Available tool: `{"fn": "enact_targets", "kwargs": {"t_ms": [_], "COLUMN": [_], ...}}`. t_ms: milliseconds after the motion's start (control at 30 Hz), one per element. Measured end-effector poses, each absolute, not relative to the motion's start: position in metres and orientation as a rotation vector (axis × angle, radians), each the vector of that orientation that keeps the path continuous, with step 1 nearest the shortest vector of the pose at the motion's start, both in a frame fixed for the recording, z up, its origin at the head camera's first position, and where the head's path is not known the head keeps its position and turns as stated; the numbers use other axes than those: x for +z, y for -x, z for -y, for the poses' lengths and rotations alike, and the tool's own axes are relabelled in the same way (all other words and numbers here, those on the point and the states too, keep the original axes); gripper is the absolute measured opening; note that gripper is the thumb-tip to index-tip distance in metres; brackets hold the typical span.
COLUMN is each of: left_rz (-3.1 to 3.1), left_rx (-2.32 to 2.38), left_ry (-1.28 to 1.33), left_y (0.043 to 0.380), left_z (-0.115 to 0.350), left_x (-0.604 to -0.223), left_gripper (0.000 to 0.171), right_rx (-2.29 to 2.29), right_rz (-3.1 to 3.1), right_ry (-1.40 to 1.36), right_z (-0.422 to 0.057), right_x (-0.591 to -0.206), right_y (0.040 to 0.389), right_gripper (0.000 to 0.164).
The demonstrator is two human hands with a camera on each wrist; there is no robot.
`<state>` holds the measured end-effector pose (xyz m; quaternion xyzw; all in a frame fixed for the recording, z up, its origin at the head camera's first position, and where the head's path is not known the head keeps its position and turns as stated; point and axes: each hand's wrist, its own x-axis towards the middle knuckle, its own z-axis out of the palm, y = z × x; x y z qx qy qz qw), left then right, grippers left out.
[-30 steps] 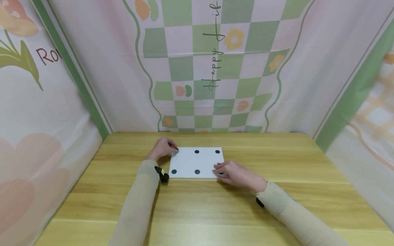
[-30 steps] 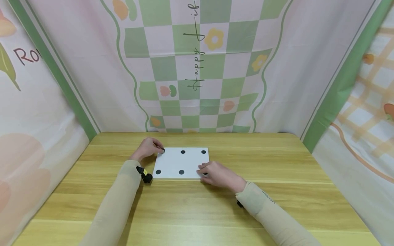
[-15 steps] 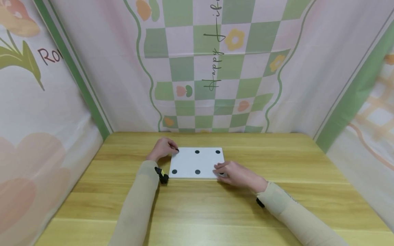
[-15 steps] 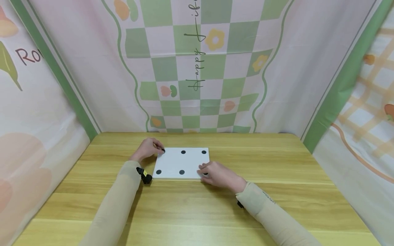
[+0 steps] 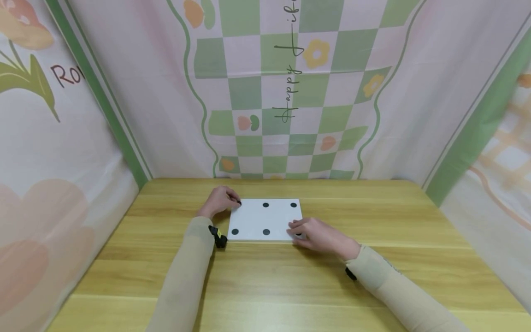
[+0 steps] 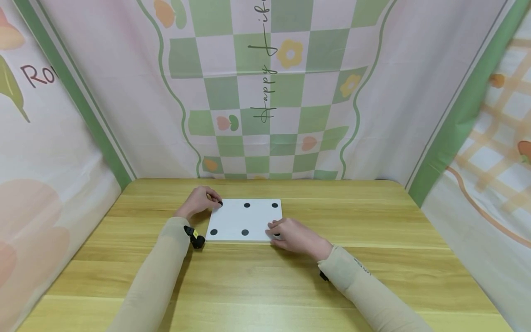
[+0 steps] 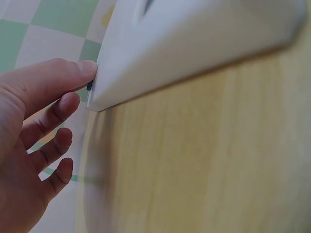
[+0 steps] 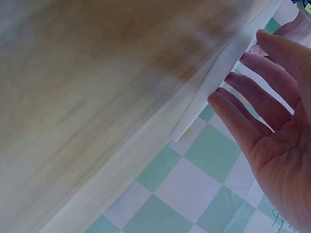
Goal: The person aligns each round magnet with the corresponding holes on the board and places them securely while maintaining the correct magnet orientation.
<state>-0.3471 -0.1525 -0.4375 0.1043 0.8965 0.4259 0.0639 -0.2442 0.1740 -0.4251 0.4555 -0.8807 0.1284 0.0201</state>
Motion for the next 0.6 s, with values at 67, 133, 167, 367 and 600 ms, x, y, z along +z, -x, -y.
{"fn": "enact_targets", "kwargs": {"t_ms": [67,133,167,367,600], "left_rz": [-2.7,-2.7,-2.699,-2.709,-2.74], "left_rx": [1.293,1.291,1.291,1.288,1.264], "left_ry": [-0.31,-0.31,-0.31,-0.318,-0.336], "left_y": [0.3464,0.3459,0.3457,0.3461,0.3484], "left_z": [0.1529,0.153,0.153,0.1531,0.1541], "left_x": [-0.4369,-0.4369,-0.4368,-0.4381,-0.4423], "left_gripper": [0.012,0.012,0.012,0.011,0.011], "right_rx": [0.393,0.393,0.394,0.404,0.393], "right_rz": [2.736,2.737,2.737,2.728,2.722], "right_ry": [-1.414,-1.414,-1.414,-1.409,-1.411], "right_z": [-0.1741,-0.174,-0.174,-0.1739,-0.1738], "right_x": [-0.4252,-0.4252,-0.425,-0.4241,-0.4236], "right_y": [0.2443,0.2441,0.244,0.2433,0.2433], "right_gripper": [0.028,0.027,0.027,0.027,0.027]}}
